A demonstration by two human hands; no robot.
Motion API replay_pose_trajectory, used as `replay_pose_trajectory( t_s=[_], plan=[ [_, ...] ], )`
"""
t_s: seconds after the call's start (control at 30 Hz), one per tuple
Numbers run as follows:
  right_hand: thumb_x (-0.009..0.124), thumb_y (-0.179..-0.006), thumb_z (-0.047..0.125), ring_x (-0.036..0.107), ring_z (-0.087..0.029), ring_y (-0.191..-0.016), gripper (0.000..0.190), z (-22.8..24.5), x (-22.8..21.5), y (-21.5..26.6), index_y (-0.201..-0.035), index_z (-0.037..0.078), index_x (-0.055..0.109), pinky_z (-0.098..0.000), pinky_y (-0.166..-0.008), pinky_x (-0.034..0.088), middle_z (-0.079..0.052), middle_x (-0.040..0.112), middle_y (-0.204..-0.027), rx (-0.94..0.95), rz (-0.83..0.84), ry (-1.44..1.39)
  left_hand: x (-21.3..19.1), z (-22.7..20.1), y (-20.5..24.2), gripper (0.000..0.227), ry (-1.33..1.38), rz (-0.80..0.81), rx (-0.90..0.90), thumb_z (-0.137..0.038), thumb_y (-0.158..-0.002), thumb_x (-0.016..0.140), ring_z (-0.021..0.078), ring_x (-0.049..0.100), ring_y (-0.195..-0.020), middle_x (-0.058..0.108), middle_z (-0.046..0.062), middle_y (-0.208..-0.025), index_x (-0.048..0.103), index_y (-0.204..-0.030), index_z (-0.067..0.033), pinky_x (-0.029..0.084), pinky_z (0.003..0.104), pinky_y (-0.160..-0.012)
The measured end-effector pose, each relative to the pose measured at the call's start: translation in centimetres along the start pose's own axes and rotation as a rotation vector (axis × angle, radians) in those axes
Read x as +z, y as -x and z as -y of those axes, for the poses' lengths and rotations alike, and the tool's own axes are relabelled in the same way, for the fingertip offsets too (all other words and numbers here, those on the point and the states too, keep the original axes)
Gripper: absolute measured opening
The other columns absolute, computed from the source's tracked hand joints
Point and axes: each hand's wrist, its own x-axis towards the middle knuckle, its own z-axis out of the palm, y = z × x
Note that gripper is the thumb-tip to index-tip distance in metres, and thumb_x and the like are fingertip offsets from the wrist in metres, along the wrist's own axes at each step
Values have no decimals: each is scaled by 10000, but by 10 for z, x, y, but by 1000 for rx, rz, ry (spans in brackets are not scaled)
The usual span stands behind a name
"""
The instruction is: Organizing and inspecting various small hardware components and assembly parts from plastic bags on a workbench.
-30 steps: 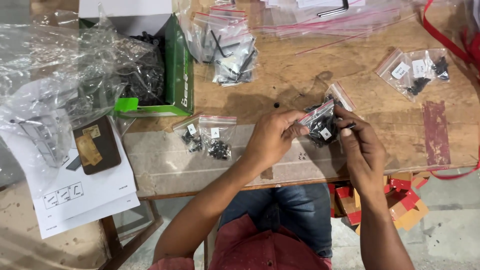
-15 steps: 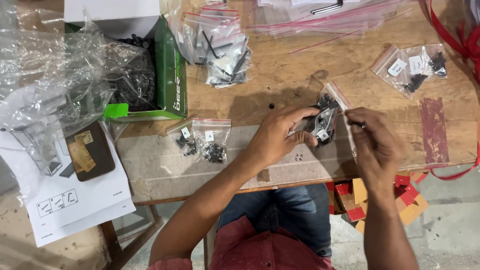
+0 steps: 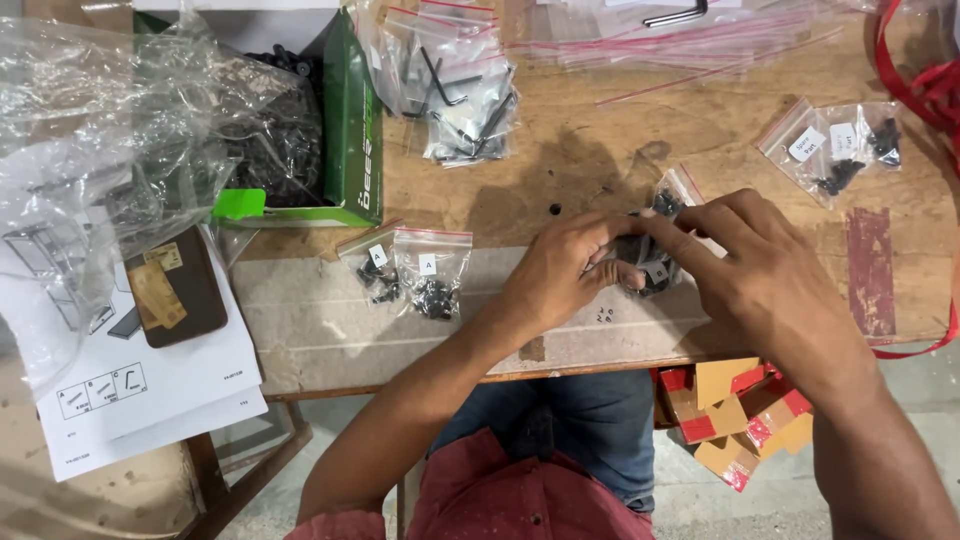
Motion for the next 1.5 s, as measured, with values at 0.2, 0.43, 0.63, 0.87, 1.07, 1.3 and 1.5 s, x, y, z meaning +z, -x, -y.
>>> replay_pose_trajectory(
  t_s=[0.2, 0.43, 0.63, 0.87, 1.07, 1.3, 1.5],
  plan=[
    [715, -893, -84, 656, -292, -1032, 461, -11, 13, 8, -1334, 45, 680, -402, -869, 563, -112, 691, -1112, 102, -193, -309, 0, 0, 1, 432, 16, -27, 4, -301, -862, 799, 143, 653, -695, 743, 79, -979, 693, -1190, -40, 534, 332, -624],
    [694, -926, -17, 679, -318, -1076, 401, -15, 17, 5, -1321, 47, 666, -377, -873, 544, -159, 681, -1232, 170, -261, -570, 2, 3, 5, 237, -26, -28, -49, -247, -927, 764, 103, 569, -596, 700, 41, -818, 746, -1068, -57, 441, 318, -505],
    [739, -932, 16, 700, -202, -928, 188, -30, 44, 15, -1120, 26, 727, -316, -810, 535, -97, 719, -1038, 273, -192, -838, 3, -2, 8, 119, 6, -155, 112, -190, -995, 738, 73, 564, -653, 666, 10, -820, 731, -1019, -74, 422, 283, -526],
    [736, -884, -64, 692, -179, -933, 170, -15, 42, 24, -1031, 19, 715, -313, -820, 547, -73, 728, -992, 282, -300, -820, 2, -7, 8, 112, -16, -273, 178, -128, -951, 779, 83, 519, -640, 635, -3, -803, 737, -1034, -65, 389, 282, -536],
    [789, -842, -19, 694, -202, -932, 214, -6, 49, 23, -1041, 20, 723, -327, -812, 541, -78, 724, -991, 242, -320, -798, 0, -7, 12, 133, -42, -319, 206, -111, -942, 794, 96, 538, -733, 598, 2, -837, 729, -1056, -88, 428, 282, -600],
    [808, -886, 47, 692, -168, -900, 139, -3, 59, 24, -1012, 31, 752, -305, -797, 547, -64, 723, -969, 278, -324, -823, 1, -19, 7, 327, 11, -211, 150, -204, -867, 809, 108, 592, -737, 644, 21, -871, 703, -1145, -68, 476, 300, -607],
    [802, -894, 39, 695, -163, -915, 135, 0, 56, 24, -1019, 27, 754, -299, -814, 546, -62, 723, -975, 287, -325, -832, 4, -12, 9, 196, 3, -210, 126, -194, -943, 782, 103, 613, -734, 649, 22, -864, 718, -1085, -75, 481, 305, -625]
  ],
)
